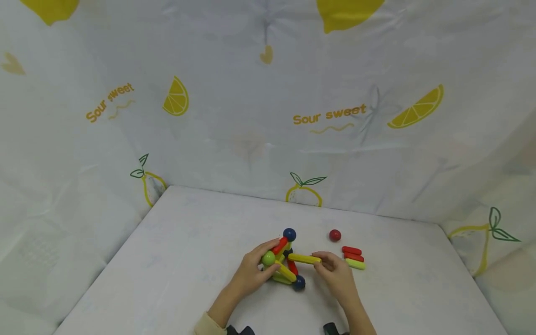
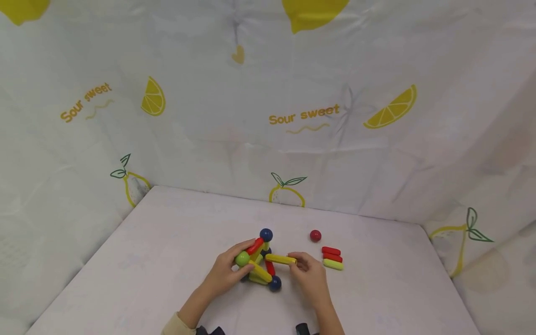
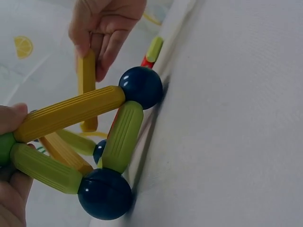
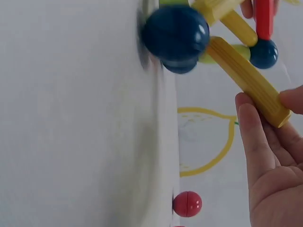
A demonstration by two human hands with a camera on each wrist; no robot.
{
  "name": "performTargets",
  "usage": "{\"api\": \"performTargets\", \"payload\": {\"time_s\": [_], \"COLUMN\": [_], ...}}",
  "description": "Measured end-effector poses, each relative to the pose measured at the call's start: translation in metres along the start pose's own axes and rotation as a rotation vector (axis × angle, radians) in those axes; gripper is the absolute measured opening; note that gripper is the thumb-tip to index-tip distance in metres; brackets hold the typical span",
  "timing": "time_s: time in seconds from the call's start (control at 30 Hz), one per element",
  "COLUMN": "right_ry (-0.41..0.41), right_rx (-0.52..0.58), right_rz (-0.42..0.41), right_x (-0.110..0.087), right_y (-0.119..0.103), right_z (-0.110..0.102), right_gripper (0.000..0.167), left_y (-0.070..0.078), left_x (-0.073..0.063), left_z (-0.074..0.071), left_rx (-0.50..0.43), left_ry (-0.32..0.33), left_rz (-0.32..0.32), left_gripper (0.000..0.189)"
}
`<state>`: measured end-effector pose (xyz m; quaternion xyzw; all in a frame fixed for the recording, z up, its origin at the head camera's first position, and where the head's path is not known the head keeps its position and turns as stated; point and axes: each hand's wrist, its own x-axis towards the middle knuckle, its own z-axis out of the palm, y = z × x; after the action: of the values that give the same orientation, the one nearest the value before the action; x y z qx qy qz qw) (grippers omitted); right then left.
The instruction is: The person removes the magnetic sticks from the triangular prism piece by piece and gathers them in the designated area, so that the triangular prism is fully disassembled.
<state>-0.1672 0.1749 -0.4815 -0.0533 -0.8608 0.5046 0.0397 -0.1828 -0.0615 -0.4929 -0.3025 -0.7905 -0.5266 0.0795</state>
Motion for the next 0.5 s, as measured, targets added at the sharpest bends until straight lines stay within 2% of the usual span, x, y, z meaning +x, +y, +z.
{"api": "performTargets", "payload": {"time_s": [0.27, 0.37, 0.5], "right_ry": [0.004, 0.026, 0.063], "right_rx": [0.101, 0.152, 0.198], "right_rz": [0.006, -0.017, -0.031], "right_x": [0.002, 0.003, 0.004], "right_y": [0.008, 0.014, 0.024], "right_z": [-0.029, -0.042, -0.060], "right_gripper": [0.025, 0.028, 0.031], "left_y": [-0.010, -0.013, -0.017], "left_x": [0.006, 0.011, 0.021], "left_z": [-0.015, -0.022, -0.032], "left_rx": [-0.119, -0.164, -0.272], "left_ry": [-0.123, -0.179, -0.261], "left_rz": [-0.038, -0.048, -0.046], "left_gripper": [0.047, 0.044, 0.041]}}
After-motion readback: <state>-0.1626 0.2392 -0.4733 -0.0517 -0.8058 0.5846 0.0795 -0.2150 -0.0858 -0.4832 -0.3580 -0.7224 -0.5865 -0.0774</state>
